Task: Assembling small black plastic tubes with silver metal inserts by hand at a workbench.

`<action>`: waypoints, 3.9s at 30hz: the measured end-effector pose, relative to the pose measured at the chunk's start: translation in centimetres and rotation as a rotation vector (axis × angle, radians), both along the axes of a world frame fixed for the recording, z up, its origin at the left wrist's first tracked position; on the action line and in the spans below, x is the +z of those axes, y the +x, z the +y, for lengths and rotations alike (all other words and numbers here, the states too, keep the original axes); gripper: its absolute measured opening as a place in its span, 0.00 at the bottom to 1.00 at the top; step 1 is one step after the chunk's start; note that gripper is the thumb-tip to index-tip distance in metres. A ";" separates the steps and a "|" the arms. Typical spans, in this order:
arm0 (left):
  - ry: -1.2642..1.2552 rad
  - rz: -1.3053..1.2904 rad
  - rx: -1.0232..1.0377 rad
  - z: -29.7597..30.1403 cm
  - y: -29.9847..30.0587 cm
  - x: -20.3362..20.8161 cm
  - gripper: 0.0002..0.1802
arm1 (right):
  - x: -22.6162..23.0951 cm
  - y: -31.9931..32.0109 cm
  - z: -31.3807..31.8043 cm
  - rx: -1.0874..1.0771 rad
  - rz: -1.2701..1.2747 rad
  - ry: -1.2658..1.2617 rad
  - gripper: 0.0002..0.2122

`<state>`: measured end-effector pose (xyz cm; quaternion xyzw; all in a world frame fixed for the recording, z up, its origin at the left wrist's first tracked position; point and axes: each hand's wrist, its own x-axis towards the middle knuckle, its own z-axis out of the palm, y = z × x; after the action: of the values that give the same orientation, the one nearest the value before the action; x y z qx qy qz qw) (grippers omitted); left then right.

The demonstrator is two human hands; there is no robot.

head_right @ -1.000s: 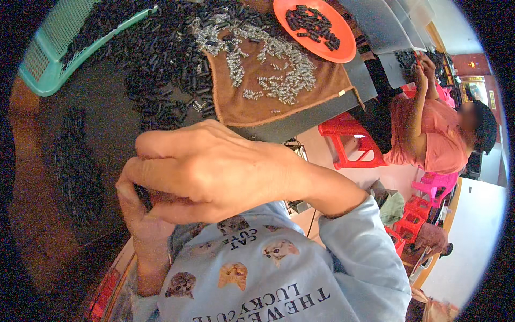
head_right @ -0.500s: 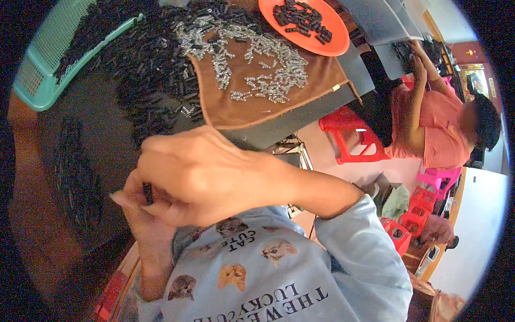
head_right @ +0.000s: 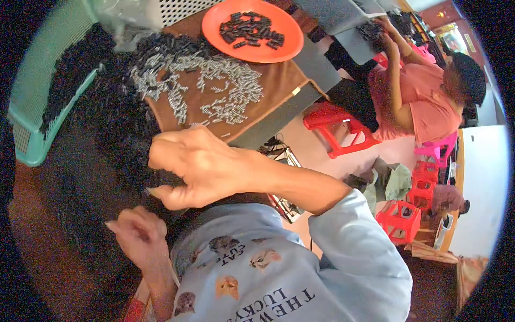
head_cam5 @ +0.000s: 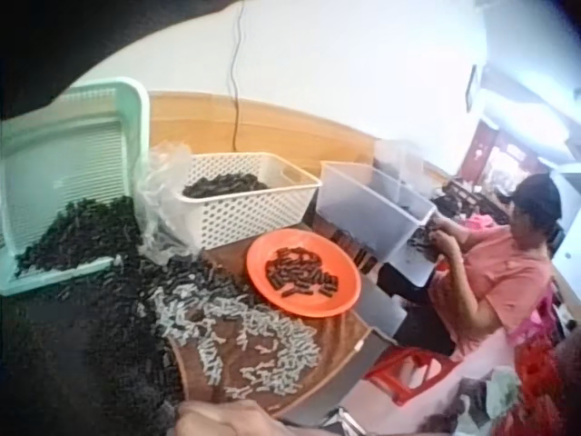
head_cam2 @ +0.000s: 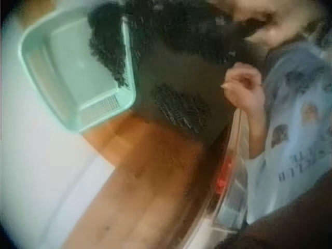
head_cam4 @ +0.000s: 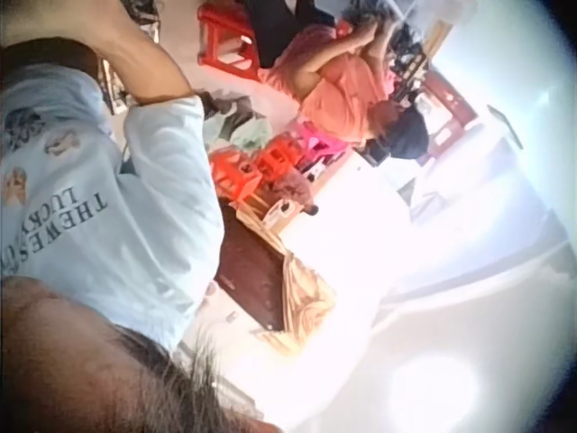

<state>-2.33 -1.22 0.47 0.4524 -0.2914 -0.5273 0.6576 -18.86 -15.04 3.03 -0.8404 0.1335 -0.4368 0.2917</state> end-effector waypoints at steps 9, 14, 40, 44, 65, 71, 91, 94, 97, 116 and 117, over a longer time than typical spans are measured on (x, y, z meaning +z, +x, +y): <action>-0.077 0.039 -0.046 -0.1 0.2 -0.4 0.33 | 1.6 -5.5 -5.9 -0.456 0.260 -0.027 0.13; -0.068 0.094 -0.010 0.2 0.2 -0.5 0.36 | 1.6 -10.8 -14.3 -0.617 0.507 -0.082 0.17; -0.154 -0.251 -0.117 1.1 1.2 0.1 0.15 | 0.9 5.0 -3.2 0.011 0.608 -0.212 0.05; -0.124 -0.199 -0.103 1.4 1.8 -0.2 0.15 | 1.0 6.3 -3.0 -0.008 0.753 -0.291 0.06; 0.009 0.107 0.003 0.5 0.8 0.6 0.16 | 0.8 2.8 1.9 0.151 0.205 -0.084 0.09; -0.002 0.127 -0.039 1.2 0.6 0.3 0.18 | 0.9 2.6 3.6 0.133 0.229 -0.132 0.12; 0.043 0.252 -0.055 2.9 -1.1 0.6 0.19 | -0.3 1.8 6.1 0.149 -0.044 0.004 0.12; 0.021 0.322 -0.120 2.7 -1.1 0.4 0.18 | -0.6 1.4 6.3 0.112 -0.058 -0.018 0.11; -0.050 0.219 -0.130 2.5 -1.3 0.1 0.17 | -1.2 1.5 6.6 0.105 -0.110 0.005 0.11; -0.004 0.150 -0.075 1.7 -0.4 0.2 0.12 | 1.9 -8.8 -1.5 -0.185 0.601 -0.028 0.08; -0.021 0.147 -0.091 1.7 -0.3 0.0 0.12 | 2.1 -8.9 -1.3 -0.160 0.669 -0.022 0.07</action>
<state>-2.67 0.46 0.47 0.3918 -0.2680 -0.5853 0.6574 -27.74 -16.38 5.14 -0.9271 0.2826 -0.1599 0.1872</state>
